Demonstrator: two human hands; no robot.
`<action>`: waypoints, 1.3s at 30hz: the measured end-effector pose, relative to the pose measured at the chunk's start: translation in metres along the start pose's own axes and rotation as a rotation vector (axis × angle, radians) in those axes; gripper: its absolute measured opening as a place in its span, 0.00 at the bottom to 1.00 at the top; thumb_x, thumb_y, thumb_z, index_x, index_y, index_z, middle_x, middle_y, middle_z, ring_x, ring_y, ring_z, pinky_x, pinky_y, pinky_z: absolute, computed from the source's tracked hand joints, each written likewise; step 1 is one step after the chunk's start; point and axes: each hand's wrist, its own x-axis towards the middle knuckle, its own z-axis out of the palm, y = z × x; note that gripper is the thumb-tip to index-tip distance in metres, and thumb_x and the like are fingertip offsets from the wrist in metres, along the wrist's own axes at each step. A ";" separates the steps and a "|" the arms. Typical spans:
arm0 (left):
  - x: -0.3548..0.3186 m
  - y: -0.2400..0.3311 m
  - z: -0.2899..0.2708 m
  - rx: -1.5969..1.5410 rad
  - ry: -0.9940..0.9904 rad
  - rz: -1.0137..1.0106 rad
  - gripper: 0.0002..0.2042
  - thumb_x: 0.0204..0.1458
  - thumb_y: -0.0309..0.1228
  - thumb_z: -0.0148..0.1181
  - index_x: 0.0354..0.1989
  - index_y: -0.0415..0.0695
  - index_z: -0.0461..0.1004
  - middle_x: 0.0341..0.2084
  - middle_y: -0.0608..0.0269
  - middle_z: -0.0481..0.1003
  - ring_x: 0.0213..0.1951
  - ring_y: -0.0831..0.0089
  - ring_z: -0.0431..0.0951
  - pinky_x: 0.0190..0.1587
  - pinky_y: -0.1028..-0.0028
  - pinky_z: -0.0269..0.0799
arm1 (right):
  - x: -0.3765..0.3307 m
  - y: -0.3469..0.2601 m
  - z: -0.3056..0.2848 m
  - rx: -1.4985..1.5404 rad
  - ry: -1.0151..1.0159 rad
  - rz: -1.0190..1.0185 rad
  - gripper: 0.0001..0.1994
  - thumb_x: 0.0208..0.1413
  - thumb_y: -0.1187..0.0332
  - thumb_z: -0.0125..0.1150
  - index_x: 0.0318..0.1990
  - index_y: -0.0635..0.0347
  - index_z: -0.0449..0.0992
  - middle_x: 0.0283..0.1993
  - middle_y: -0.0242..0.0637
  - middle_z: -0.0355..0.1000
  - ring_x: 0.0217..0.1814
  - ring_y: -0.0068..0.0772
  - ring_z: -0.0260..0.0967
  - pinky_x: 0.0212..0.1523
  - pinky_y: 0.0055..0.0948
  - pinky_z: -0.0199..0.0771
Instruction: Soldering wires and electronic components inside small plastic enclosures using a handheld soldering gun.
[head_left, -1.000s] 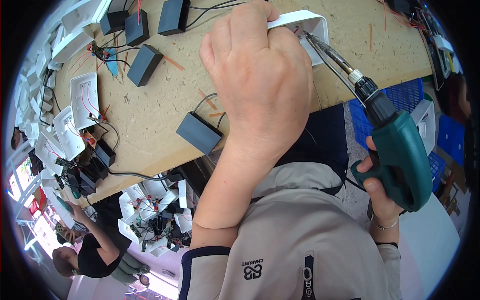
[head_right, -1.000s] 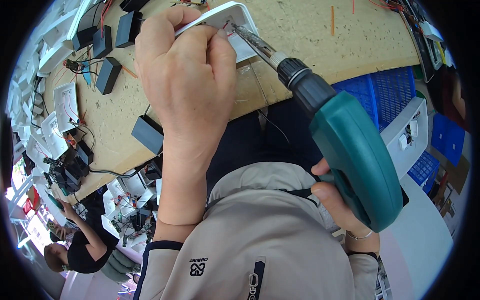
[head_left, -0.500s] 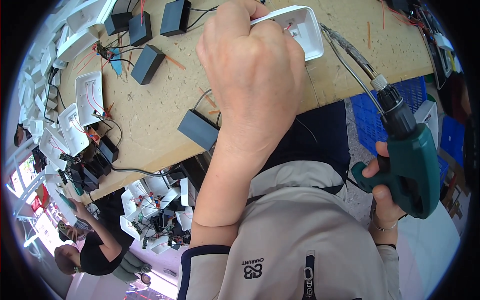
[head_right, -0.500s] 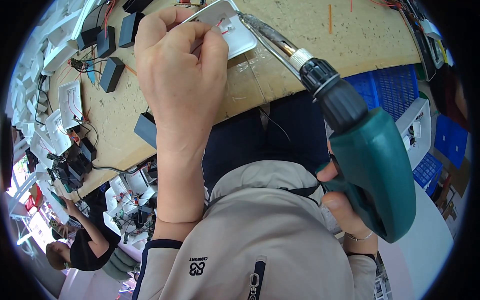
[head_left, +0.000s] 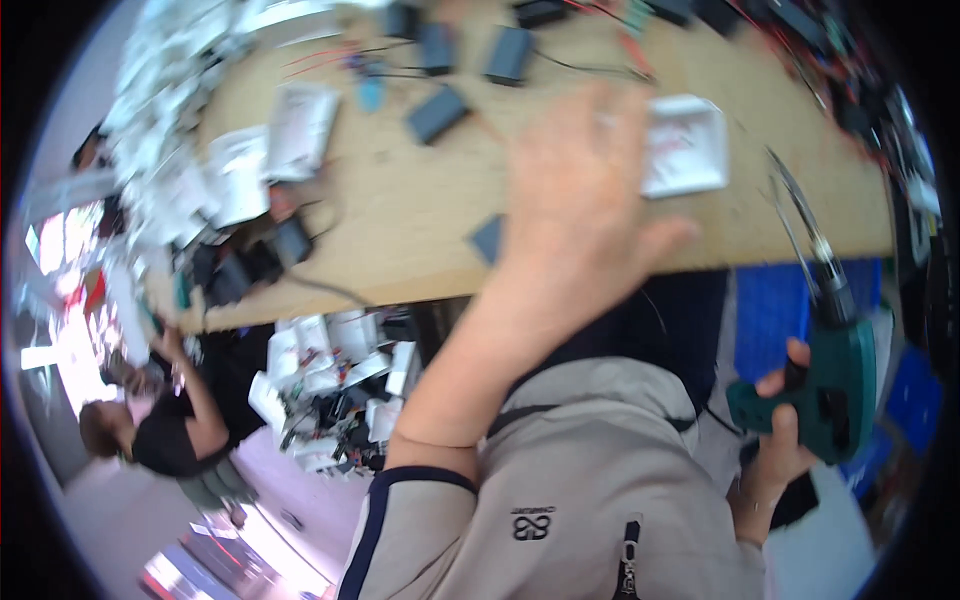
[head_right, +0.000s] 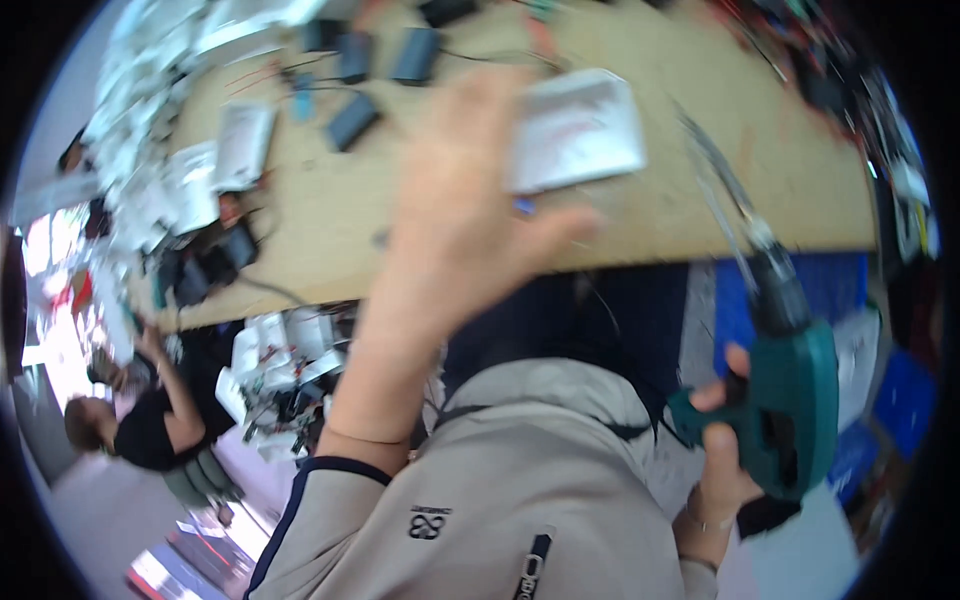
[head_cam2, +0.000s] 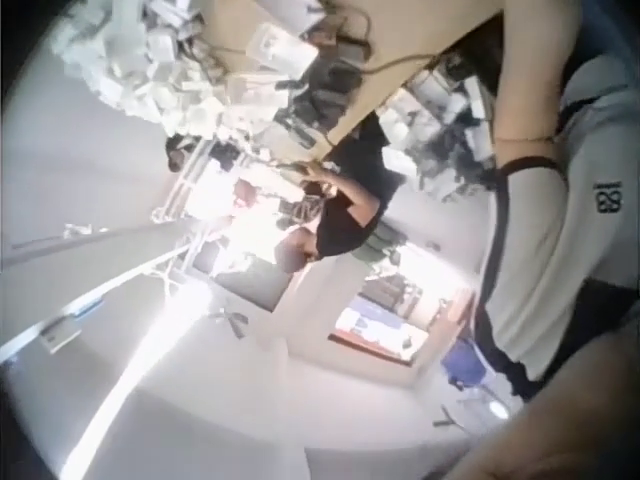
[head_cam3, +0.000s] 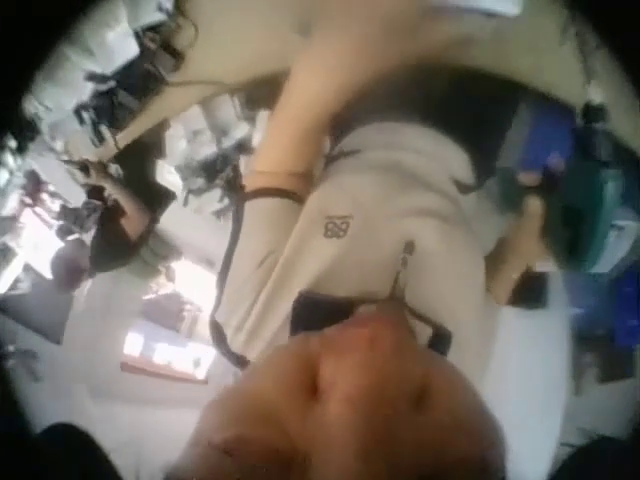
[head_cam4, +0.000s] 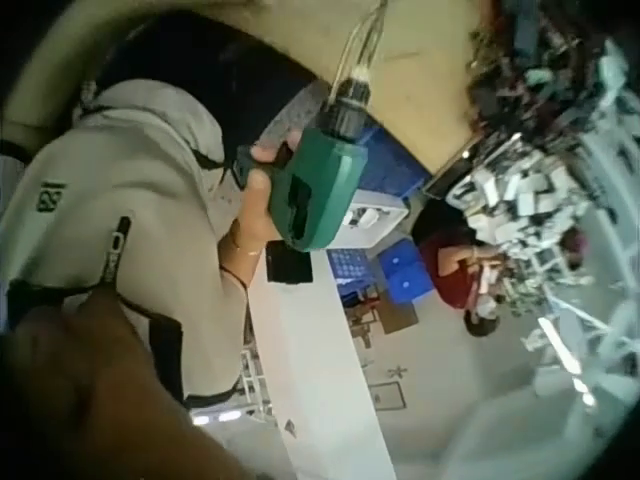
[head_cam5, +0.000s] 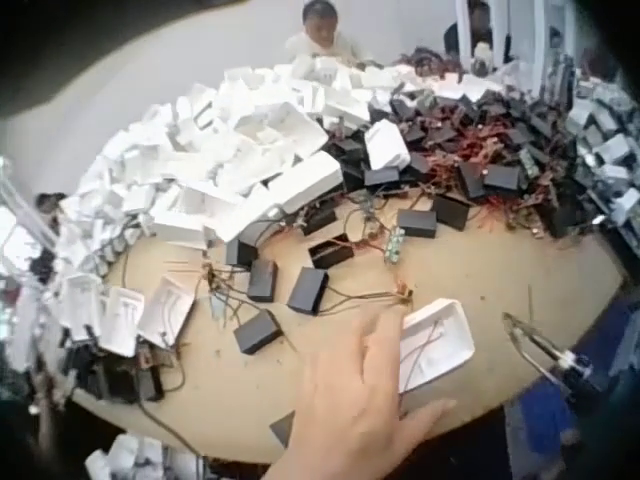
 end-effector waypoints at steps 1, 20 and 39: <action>-0.003 0.004 -0.001 0.024 -0.024 -0.048 0.36 0.27 0.35 0.67 0.49 0.38 0.57 0.43 0.45 0.60 0.45 0.52 0.62 0.43 0.63 0.60 | -0.001 0.001 0.000 0.002 0.013 -0.030 0.27 0.45 0.61 0.59 0.48 0.73 0.61 0.44 0.47 0.65 0.28 0.24 0.63 0.26 0.19 0.66; -0.073 -0.083 -0.243 -0.567 0.893 -0.326 0.23 0.43 0.25 0.56 0.50 0.37 0.59 0.34 0.62 0.69 0.31 0.81 0.69 0.31 0.82 0.65 | 0.012 0.000 0.003 0.078 -0.008 -0.116 0.28 0.46 0.63 0.57 0.50 0.72 0.57 0.46 0.48 0.64 0.30 0.24 0.64 0.28 0.19 0.66; 0.006 -0.167 -0.248 0.832 0.758 0.078 0.18 0.42 0.40 0.55 0.38 0.39 0.71 0.42 0.50 0.67 0.44 0.54 0.65 0.47 0.59 0.58 | 0.022 0.001 0.012 0.108 0.034 -0.108 0.28 0.45 0.65 0.56 0.51 0.73 0.56 0.45 0.51 0.64 0.29 0.25 0.65 0.27 0.19 0.68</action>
